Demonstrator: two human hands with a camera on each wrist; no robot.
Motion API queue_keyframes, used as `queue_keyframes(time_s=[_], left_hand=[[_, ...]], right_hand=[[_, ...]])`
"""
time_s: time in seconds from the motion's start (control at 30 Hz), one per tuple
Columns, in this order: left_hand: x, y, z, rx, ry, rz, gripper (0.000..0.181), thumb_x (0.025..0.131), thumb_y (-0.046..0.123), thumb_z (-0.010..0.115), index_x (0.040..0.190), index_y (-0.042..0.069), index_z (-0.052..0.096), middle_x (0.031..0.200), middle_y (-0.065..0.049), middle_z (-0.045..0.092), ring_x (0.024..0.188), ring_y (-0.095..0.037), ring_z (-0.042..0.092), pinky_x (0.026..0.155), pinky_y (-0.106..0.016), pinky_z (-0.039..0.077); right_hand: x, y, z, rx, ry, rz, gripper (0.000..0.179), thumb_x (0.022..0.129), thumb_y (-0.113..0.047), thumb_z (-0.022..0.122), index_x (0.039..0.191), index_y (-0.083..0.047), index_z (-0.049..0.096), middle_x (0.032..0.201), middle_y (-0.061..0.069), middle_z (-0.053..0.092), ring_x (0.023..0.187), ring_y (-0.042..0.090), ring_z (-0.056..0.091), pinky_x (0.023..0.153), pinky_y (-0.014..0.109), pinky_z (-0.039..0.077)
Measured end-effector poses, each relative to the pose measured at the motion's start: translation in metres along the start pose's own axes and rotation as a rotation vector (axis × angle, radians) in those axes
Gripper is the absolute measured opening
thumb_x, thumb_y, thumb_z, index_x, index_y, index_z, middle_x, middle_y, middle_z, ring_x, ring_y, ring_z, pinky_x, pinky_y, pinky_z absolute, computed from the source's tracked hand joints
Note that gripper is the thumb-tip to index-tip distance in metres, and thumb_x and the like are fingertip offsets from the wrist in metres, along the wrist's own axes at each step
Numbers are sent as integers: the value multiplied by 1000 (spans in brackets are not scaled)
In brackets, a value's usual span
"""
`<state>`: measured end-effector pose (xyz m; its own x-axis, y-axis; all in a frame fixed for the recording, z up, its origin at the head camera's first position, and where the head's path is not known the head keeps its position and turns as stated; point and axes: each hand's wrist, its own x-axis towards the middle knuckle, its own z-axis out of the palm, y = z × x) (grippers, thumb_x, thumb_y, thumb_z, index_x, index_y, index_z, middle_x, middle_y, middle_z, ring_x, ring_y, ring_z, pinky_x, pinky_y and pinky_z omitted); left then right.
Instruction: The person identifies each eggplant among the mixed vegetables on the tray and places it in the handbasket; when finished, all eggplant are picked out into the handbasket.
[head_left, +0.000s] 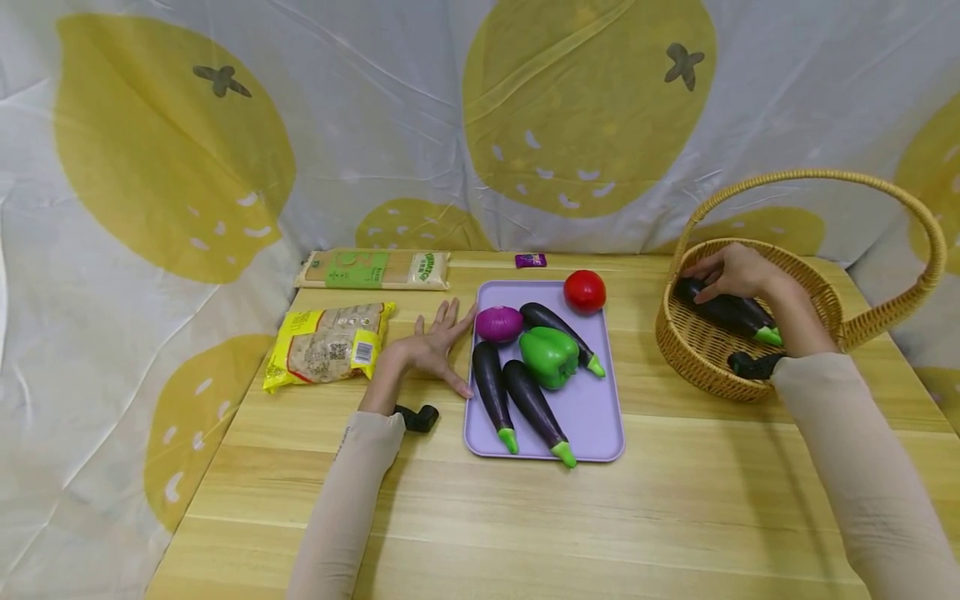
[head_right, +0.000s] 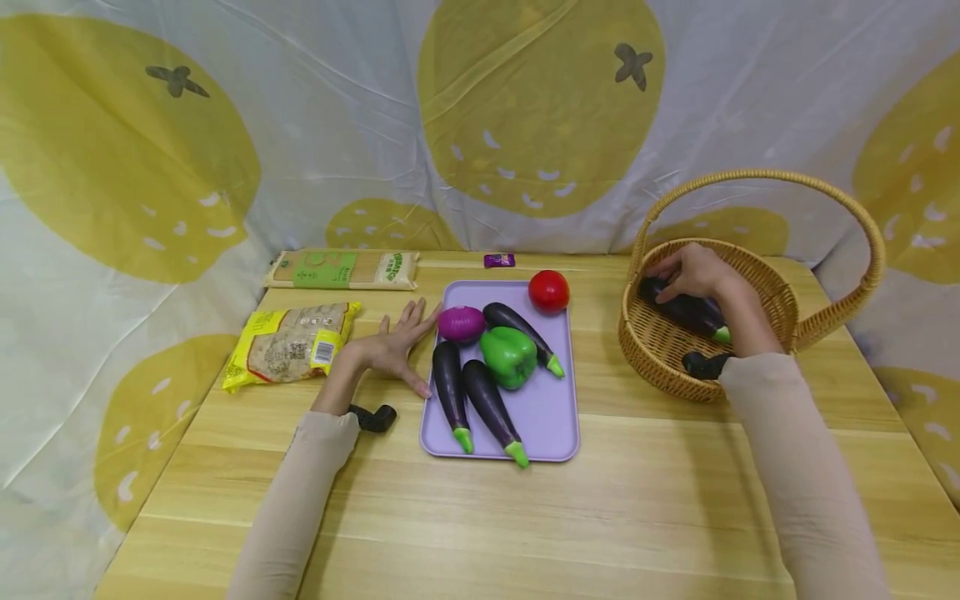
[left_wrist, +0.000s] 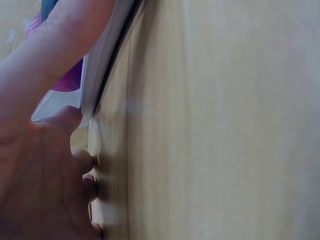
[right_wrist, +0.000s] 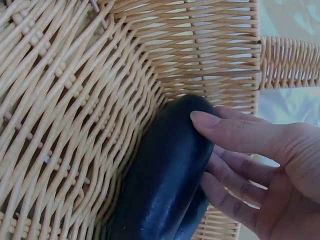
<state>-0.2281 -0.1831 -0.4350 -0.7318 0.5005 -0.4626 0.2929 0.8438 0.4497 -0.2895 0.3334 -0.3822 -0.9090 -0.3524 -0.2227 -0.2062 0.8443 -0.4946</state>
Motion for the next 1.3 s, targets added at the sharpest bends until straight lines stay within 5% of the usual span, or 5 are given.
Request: queue_keyframes(time_s=[0.37, 0.6, 0.73, 1.03, 1.3], left_hand=[[-3, 0, -1, 3, 0, 7, 150, 69, 53, 94, 165, 25, -17, 168, -18, -31, 157, -35, -31, 123, -69, -19], [-4, -1, -1, 4, 9, 10, 148, 70, 53, 93, 165, 26, -17, 169, -18, -31, 157, -35, -31, 123, -69, -19], [-3, 0, -1, 2, 10, 8, 149, 69, 53, 94, 165, 27, -17, 169, -18, -30, 157, -35, -30, 123, -68, -19], [0, 1, 0, -5, 11, 11, 149, 68, 53, 94, 165, 26, -16, 169, -18, -29, 157, -35, -30, 123, -68, -20], [-1, 1, -1, -10, 9, 1, 149, 68, 51, 95, 165, 26, -15, 170, -17, -30, 157, -34, -30, 123, -68, -20]], right_hand=[[-32, -29, -24, -33, -93, -17, 53, 102, -30, 66, 143, 3, 58, 138, 30, 63, 120, 44, 65, 92, 49, 58], [-50, -77, -21, 57, -262, -165, 41, 105, -31, 61, 142, -13, 63, 144, 10, 64, 126, 21, 63, 92, 18, 53], [-39, -102, 0, 193, -242, -200, 45, 105, -32, 62, 149, -21, 56, 148, 6, 61, 130, 19, 61, 99, 21, 51], [8, -139, 62, 333, -203, -313, 51, 107, -24, 59, 155, -14, 48, 158, 16, 50, 145, 34, 49, 118, 54, 43], [40, -157, 98, 304, -217, -350, 48, 108, -10, 53, 155, -5, 46, 137, 25, 63, 124, 36, 62, 97, 33, 52]])
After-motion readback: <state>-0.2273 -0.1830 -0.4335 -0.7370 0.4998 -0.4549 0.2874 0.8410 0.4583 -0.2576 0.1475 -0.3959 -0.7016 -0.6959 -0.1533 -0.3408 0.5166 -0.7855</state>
